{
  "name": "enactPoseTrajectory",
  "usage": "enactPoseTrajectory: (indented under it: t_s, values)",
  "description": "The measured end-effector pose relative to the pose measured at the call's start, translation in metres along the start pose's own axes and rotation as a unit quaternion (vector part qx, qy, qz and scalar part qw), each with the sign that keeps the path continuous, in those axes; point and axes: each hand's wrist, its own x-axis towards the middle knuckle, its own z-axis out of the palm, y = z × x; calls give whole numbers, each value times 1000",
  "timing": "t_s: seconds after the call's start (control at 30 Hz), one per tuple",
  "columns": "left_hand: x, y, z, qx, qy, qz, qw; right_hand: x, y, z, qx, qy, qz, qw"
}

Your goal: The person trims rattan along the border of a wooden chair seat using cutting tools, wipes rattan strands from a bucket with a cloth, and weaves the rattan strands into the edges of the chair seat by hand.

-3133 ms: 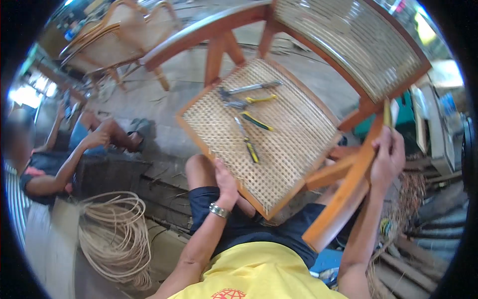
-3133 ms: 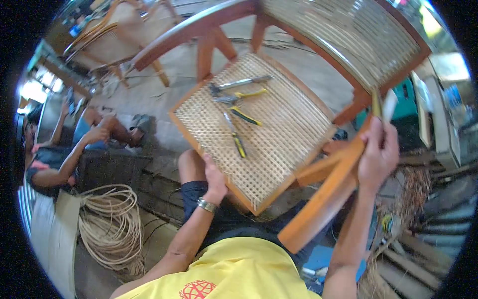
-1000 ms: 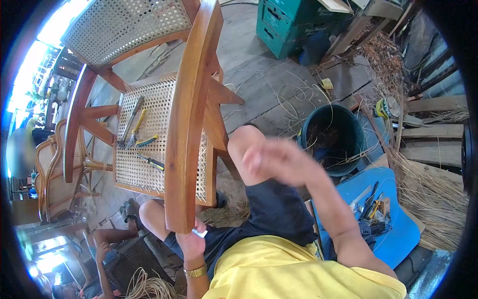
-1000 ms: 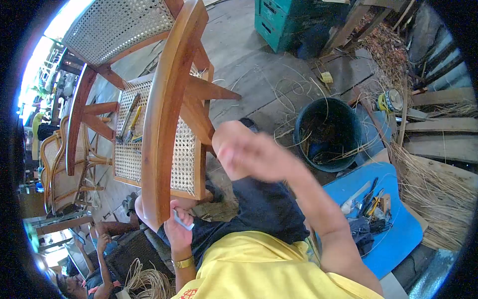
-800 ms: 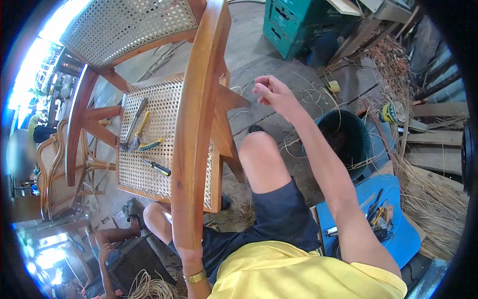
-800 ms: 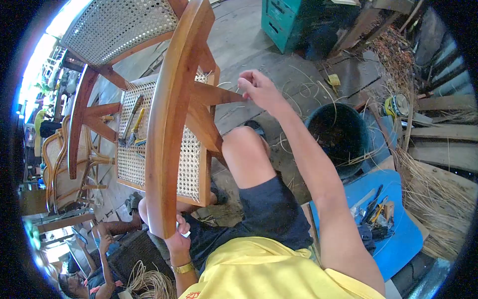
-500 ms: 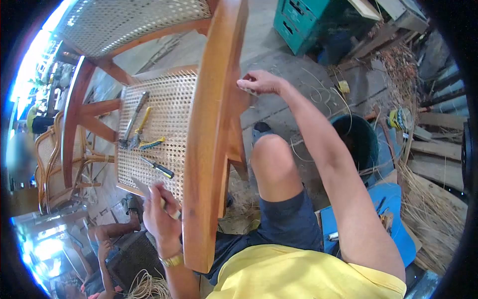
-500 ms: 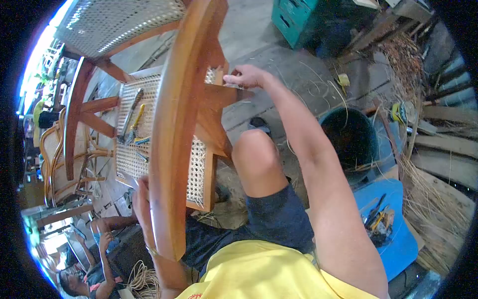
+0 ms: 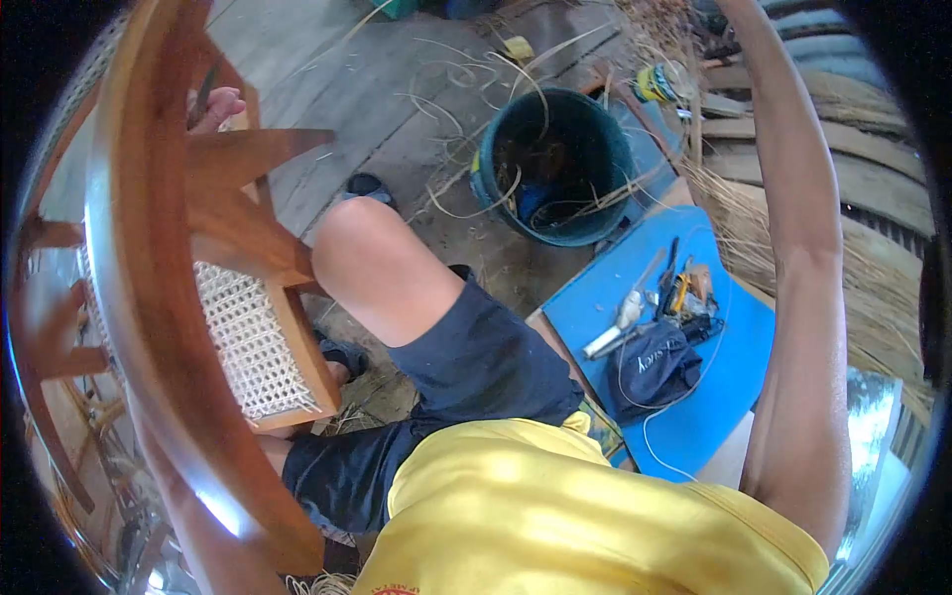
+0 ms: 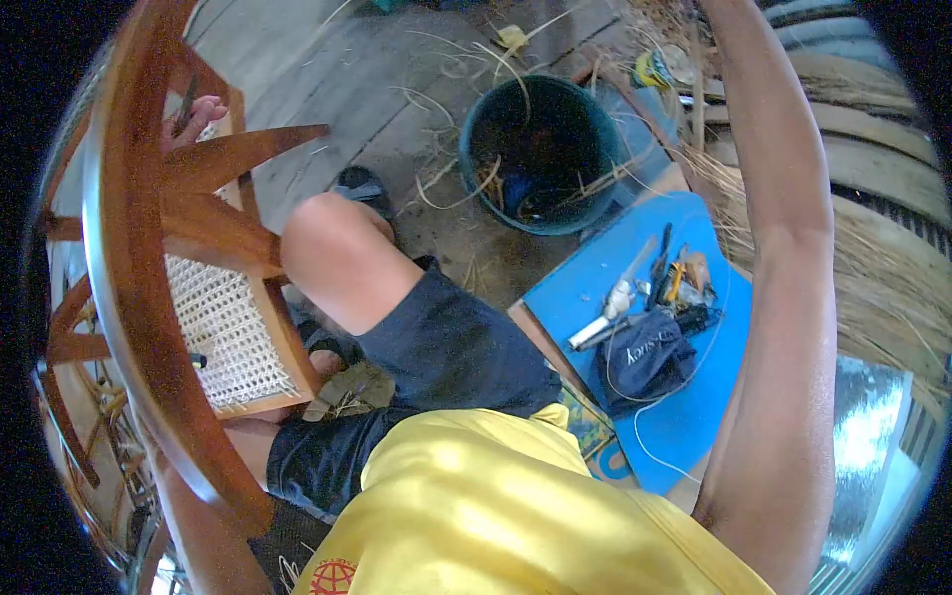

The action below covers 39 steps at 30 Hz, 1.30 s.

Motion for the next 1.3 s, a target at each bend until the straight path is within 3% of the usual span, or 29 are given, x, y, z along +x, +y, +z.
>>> enactPoseTrajectory:
  t_s: [0.07, 0.13, 0.2, 0.23, 0.27, 0.33, 0.37, 0.43, 0.5, 0.67, 0.73, 0.77, 0.87, 0.9, 0.97, 1.0, 1.03, 1.1, 1.13, 1.23, 1.3]
  values:
    - [21, -1, 12, -7, -18, 7, 1000, -43, -6, -12, -27, 21, 71, 997]
    - [41, -21, 15, 26, -49, 21, 998, -103, 97, 0, -149, -18, -28, 988]
    - [48, -36, 15, 14, -64, 27, 997, -179, 31, 19, -3, -15, 128, 992]
    - [40, -38, 16, -74, -72, -34, 994, -220, 20, 31, 19, -66, 196, 978]
    - [33, -34, 14, -159, -76, -94, 980, -264, 16, 45, 42, -114, 261, 958]
    - [33, -33, 11, -155, -79, -92, 980, -353, 2, 77, 99, -178, 420, 885]
    - [36, -43, 6, -161, -108, -77, 978, -399, -3, 92, 29, -213, 417, 883]
    - [39, -52, 2, -166, -135, -62, 975, -464, -27, 116, 112, -221, 558, 792]
    - [37, -68, -4, -227, -131, -63, 963, -509, -50, 129, 108, -162, 601, 775]
    - [14, -40, 6, -169, -101, -50, 979, -551, -58, 137, -1, -126, 619, 775]
    - [9, -38, 4, -168, -92, -50, 980, -579, -26, 144, -104, -127, 549, 820]
    - [-3, -19, 8, -171, -83, -51, 980, -549, -28, 124, -58, -196, 610, 765]
    - [-37, -29, -26, -184, -20, -44, 982, -575, 19, 138, 46, -56, 525, 848]
    - [-58, -24, -35, -192, 12, -41, 980, -544, 18, 130, 96, -90, 541, 831]
    - [-95, -13, -44, -219, 73, -28, 973, -466, -14, 117, 284, -28, 512, 810]
    - [-109, -9, -45, -225, 106, -21, 968, -412, -50, 102, 370, -11, 518, 772]
    - [-112, -22, -50, -191, 80, 57, 977, -374, -80, 90, 394, -55, 474, 785]
    - [-139, -13, -63, -17, 190, -66, 979, -305, -137, 72, 436, -120, 374, 809]
    - [-150, -29, -71, 3, 243, -49, 969, -280, -166, 65, 455, -142, 319, 819]
    - [-214, -67, -99, 26, 327, -64, 942, -239, -236, 56, 552, -218, 213, 777]
    - [-267, -86, -98, -96, 429, -118, 890, -221, -276, 55, 576, -242, 183, 759]
